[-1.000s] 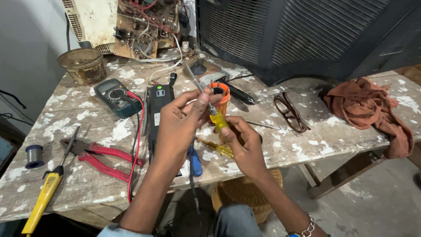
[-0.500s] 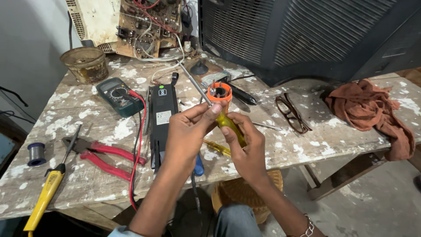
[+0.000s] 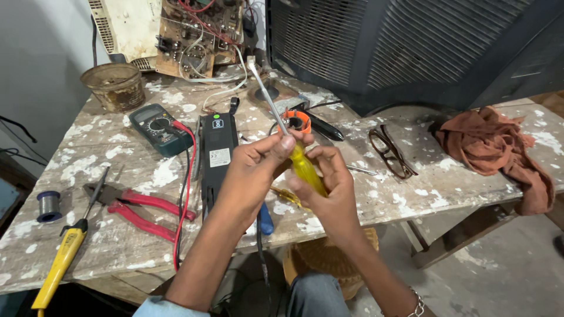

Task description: The person handles a black electronic device on a workbench, then retrieves a cylindrical orange tool holder and a screwdriver from a shelf. They open the holder, select a screwdriver bit, and repeatedly test and swap bits before using one to work on the device.

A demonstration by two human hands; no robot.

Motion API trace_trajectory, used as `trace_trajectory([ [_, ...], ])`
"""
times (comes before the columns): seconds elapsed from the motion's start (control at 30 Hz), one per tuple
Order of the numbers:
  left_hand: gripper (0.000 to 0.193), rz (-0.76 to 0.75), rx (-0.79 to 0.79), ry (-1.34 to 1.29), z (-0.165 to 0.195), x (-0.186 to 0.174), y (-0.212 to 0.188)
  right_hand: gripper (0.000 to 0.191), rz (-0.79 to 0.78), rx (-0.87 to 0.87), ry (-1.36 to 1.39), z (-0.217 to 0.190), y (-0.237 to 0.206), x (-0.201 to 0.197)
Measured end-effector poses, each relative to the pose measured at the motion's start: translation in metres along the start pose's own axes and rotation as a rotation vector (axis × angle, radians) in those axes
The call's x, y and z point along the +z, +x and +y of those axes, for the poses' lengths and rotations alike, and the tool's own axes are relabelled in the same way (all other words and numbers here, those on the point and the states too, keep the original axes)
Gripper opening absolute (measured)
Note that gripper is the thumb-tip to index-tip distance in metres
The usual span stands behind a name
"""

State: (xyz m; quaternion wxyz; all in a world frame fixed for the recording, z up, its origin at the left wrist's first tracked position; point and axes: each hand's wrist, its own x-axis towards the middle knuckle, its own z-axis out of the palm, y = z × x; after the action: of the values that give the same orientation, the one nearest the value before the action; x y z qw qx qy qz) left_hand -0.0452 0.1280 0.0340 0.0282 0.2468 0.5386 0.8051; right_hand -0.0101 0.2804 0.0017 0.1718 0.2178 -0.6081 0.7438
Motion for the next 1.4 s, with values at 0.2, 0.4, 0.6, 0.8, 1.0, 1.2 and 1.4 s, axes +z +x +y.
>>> trace_trajectory([
  [0.2,0.037,0.061,-0.058,-0.113,-0.006,-0.004,-0.001,0.027,0.123,-0.007,-0.226,-0.005,0.0,0.007],
  [0.4,0.036,0.027,-0.084,-0.164,-0.007,-0.012,-0.002,0.02,-0.022,0.293,0.087,-0.004,-0.001,-0.006],
  [0.6,0.035,0.039,-0.15,-0.198,-0.005,-0.01,-0.002,0.038,-0.097,0.466,0.347,-0.006,-0.004,-0.009],
  [0.8,0.036,0.096,-0.096,-0.227,-0.01,-0.01,-0.005,0.039,0.054,-0.302,-0.743,-0.008,-0.011,0.011],
  [1.0,0.031,0.127,-0.179,-0.316,-0.016,-0.018,-0.004,0.039,0.007,0.001,-0.606,-0.005,-0.011,0.009],
  [1.2,0.032,0.086,-0.176,-0.282,-0.013,-0.028,-0.007,0.031,-0.132,0.558,0.312,-0.012,-0.005,-0.003],
  [1.4,0.034,0.177,-0.141,-0.261,-0.014,-0.02,-0.008,0.033,0.001,0.351,0.052,-0.013,-0.008,0.015],
])
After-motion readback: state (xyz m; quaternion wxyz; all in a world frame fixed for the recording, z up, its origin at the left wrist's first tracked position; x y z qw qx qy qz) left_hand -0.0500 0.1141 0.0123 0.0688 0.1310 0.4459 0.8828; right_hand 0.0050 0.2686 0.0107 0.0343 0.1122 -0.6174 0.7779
